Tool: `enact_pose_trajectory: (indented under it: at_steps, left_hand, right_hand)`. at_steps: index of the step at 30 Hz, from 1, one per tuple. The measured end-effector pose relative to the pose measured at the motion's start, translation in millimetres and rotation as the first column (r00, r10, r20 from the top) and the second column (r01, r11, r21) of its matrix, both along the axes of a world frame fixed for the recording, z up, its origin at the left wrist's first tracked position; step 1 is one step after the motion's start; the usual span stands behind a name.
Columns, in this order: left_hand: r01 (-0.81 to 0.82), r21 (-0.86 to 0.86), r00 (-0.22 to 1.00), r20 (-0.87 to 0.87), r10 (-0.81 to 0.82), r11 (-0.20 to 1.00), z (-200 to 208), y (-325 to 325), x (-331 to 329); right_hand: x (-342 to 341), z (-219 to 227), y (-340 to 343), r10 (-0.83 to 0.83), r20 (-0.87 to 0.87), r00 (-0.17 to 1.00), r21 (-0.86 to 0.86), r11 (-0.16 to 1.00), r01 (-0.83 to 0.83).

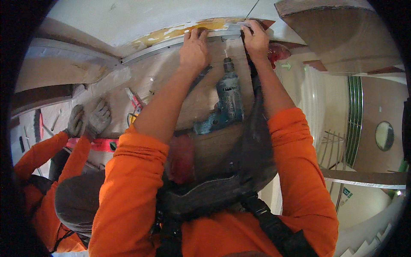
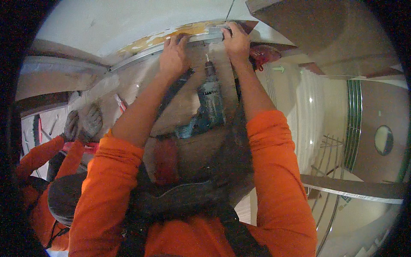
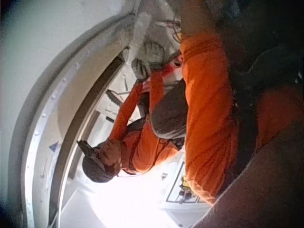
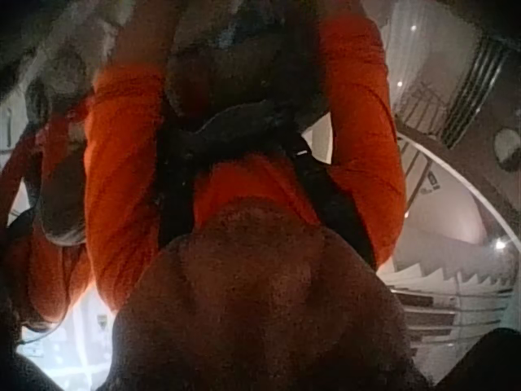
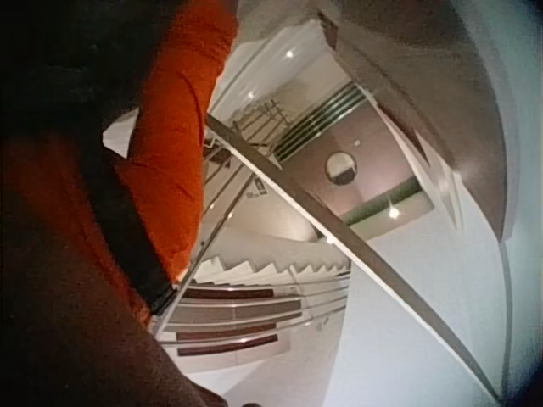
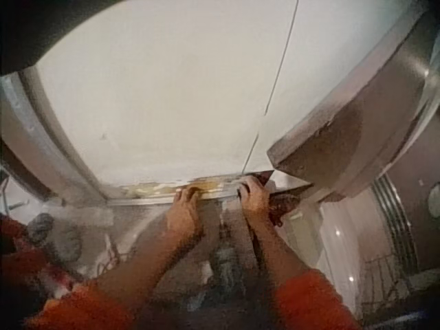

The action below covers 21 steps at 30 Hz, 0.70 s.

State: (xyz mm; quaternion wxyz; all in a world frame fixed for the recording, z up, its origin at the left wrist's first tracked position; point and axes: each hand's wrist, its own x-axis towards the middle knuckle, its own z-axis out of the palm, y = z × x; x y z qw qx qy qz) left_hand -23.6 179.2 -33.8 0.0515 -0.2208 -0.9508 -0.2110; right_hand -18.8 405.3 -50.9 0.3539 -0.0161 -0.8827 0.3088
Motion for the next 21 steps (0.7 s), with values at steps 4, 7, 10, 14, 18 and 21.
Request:
enact_pose_trajectory:
  at_steps: [4, 7, 10, 14, 18, 21]
  left_hand:
    - [-0.052, -0.001, 0.998, 0.019, 0.052, 0.999, 0, 0, 3]
    - [-0.085, -0.028, 0.993, 0.082, 0.087, 0.996, 20, 4, 12]
    - [-0.081, -0.027, 0.994, 0.068, 0.083, 0.996, 16, 1, 11]
    - [-0.046, -0.009, 0.998, 0.04, 0.046, 0.999, 4, 4, 6]
    - [-0.04, -0.018, 0.999, 0.012, 0.04, 0.999, -1, 1, 5]
    - [-0.064, -0.052, 0.998, -0.002, 0.064, 0.997, 3, 3, 8]
  right_hand:
    - [11, 13, 13, 0.074, 0.234, 0.969, -0.216, 0.976, -0.023]
    - [6, 21, 19, 0.177, 0.144, 0.974, -0.066, 0.983, -0.169]
    - [4, 24, 21, 0.16, 0.338, 0.927, -0.217, 0.972, -0.088]
    - [3, -5, 55, 0.289, 0.288, 0.913, -0.654, 0.756, -0.033]
    - [0, -7, 57, 0.323, 0.276, 0.905, -0.668, 0.741, -0.06]
    - [2, -3, 57, 0.259, 0.365, 0.894, -0.574, 0.819, -0.003]
